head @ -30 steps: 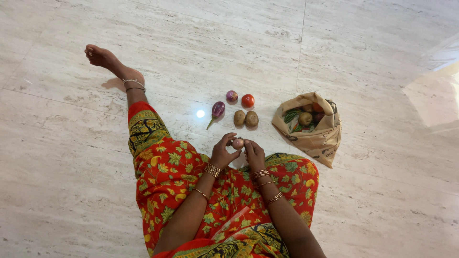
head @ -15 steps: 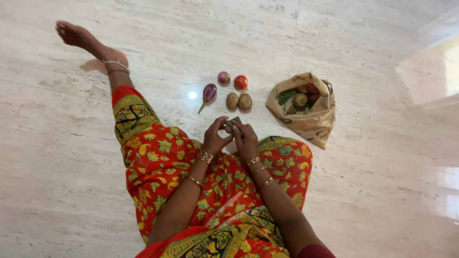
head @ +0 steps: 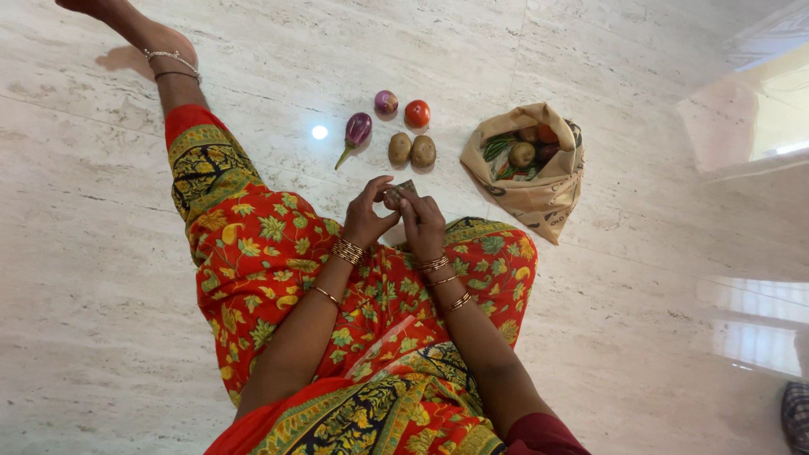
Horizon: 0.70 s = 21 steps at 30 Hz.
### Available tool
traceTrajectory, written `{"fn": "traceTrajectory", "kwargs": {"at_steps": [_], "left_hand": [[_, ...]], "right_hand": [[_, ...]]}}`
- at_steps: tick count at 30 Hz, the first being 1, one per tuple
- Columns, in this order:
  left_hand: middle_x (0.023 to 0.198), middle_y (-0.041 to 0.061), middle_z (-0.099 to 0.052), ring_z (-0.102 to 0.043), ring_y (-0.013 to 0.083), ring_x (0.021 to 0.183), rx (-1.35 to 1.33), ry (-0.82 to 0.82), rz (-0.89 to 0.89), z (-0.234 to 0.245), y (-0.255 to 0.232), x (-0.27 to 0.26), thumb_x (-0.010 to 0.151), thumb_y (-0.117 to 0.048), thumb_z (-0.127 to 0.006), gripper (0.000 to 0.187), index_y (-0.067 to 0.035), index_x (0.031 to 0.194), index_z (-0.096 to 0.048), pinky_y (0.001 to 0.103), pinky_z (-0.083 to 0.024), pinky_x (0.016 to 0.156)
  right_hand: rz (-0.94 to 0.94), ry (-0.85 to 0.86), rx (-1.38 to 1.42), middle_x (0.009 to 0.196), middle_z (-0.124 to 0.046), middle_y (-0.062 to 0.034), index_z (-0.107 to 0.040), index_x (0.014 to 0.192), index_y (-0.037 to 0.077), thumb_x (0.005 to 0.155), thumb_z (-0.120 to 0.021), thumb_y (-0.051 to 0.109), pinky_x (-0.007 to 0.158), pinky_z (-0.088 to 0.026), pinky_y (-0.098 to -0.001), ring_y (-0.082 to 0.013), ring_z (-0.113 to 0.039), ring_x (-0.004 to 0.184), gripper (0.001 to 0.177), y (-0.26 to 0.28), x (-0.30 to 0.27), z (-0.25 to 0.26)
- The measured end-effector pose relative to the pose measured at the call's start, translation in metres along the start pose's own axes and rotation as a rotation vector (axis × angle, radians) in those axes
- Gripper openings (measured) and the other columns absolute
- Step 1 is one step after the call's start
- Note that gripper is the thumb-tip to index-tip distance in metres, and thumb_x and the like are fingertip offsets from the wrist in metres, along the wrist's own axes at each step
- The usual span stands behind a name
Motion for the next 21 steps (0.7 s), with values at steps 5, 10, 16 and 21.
{"fn": "traceTrajectory", "kwargs": {"at_steps": [5, 10, 16, 21], "left_hand": [[0.125, 0.01, -0.074, -0.073, 0.0247, 0.115, -0.019, -0.041, -0.032, 0.0, 0.002, -0.001, 0.084, -0.015, -0.084, 0.065, -0.014, 0.142, -0.053, 0.036, -0.062, 0.093], [0.113, 0.009, -0.076, -0.076, 0.0228, 0.109, -0.026, -0.009, 0.019, 0.0, 0.0, -0.001, 0.081, -0.019, -0.088, 0.069, -0.016, 0.142, -0.054, 0.036, -0.062, 0.095], [0.123, 0.011, -0.073, -0.072, 0.025, 0.114, -0.016, -0.018, -0.064, 0.0, -0.005, 0.0, 0.078, -0.016, -0.09, 0.072, -0.013, 0.141, -0.053, 0.037, -0.062, 0.092], [0.126, 0.012, -0.072, -0.071, 0.0262, 0.116, 0.006, -0.03, -0.069, -0.001, -0.004, 0.001, 0.079, -0.015, -0.088, 0.07, -0.012, 0.14, -0.053, 0.037, -0.061, 0.091]], "right_hand": [[0.178, 0.032, -0.198, 0.09, -0.065, -0.0064, -0.074, 0.12, 0.011, 0.099, -0.072, 0.015, 0.063, -0.052, -0.0322, -0.018, -0.064, 0.073, 0.022, 0.034, 0.001, 0.001], [0.065, -0.033, -0.065, 0.088, -0.064, -0.0039, -0.074, 0.124, 0.01, 0.104, -0.069, 0.016, 0.065, -0.051, -0.0295, -0.0143, -0.062, 0.073, 0.022, 0.003, 0.002, -0.003], [-0.771, 0.058, 0.577, 0.071, -0.058, 0.0055, -0.075, 0.12, 0.004, 0.104, -0.062, 0.029, 0.049, -0.038, -0.0207, -0.0043, -0.049, 0.058, 0.033, -0.068, -0.01, -0.015], [-0.613, 0.014, 0.536, 0.085, -0.063, 0.0035, -0.074, 0.125, 0.002, 0.106, -0.063, 0.027, 0.055, -0.043, -0.0234, -0.0056, -0.052, 0.065, 0.033, -0.071, -0.014, -0.021]]}}
Point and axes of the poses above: each hand's wrist, its own x-axis towards the middle knuckle, its own z-axis out of the back of the hand, y = z × x, the point moved 2 cm from there along x, towards the middle knuckle
